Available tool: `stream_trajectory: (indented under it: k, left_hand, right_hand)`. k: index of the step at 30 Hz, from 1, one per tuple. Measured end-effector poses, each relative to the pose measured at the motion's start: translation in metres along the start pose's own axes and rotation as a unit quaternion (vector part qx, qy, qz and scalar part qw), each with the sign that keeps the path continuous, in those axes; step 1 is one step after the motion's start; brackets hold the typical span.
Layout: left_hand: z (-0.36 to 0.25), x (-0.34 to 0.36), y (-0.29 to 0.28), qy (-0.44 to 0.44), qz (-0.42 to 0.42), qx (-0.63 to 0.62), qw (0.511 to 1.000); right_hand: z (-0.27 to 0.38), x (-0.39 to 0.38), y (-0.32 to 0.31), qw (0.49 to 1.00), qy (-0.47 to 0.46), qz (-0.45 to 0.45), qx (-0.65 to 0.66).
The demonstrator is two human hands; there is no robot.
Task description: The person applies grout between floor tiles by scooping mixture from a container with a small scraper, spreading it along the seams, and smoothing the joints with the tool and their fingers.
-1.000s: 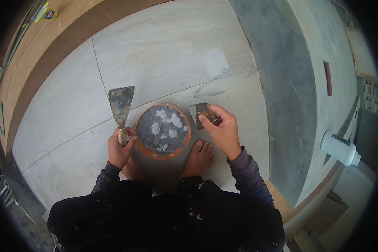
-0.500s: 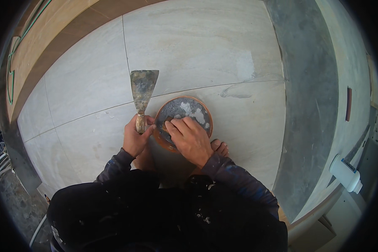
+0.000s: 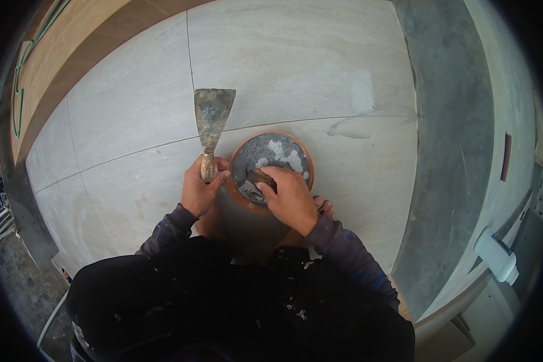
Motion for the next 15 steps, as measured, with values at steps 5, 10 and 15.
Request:
stream_trajectory:
  k: [5,10,15]
  left_hand:
    - [-0.003,0.003,0.013,-0.006,0.045,0.033,0.998]
    - [-0.009,0.015,0.042,0.008,0.073,0.035,0.997]
    - [-0.027,0.008,0.047,0.047,0.027,0.082,0.995]
  right_hand:
    - [-0.024,-0.021,-0.015,0.988,0.097,0.007,0.117]
    - [-0.042,-0.037,-0.042,0.954,0.164,-0.012,0.251]
    - [-0.054,-0.039,-0.071,0.917,0.163,-0.086,0.354]
Point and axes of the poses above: each hand's wrist, its own x-axis towards the middle knuckle, its own y-axis out of the palm, z = x × y, the point moved 2 cm from there along x, towards the middle knuckle, and after that the axes turned 5 degrees about -x, right-handed, at the moved point
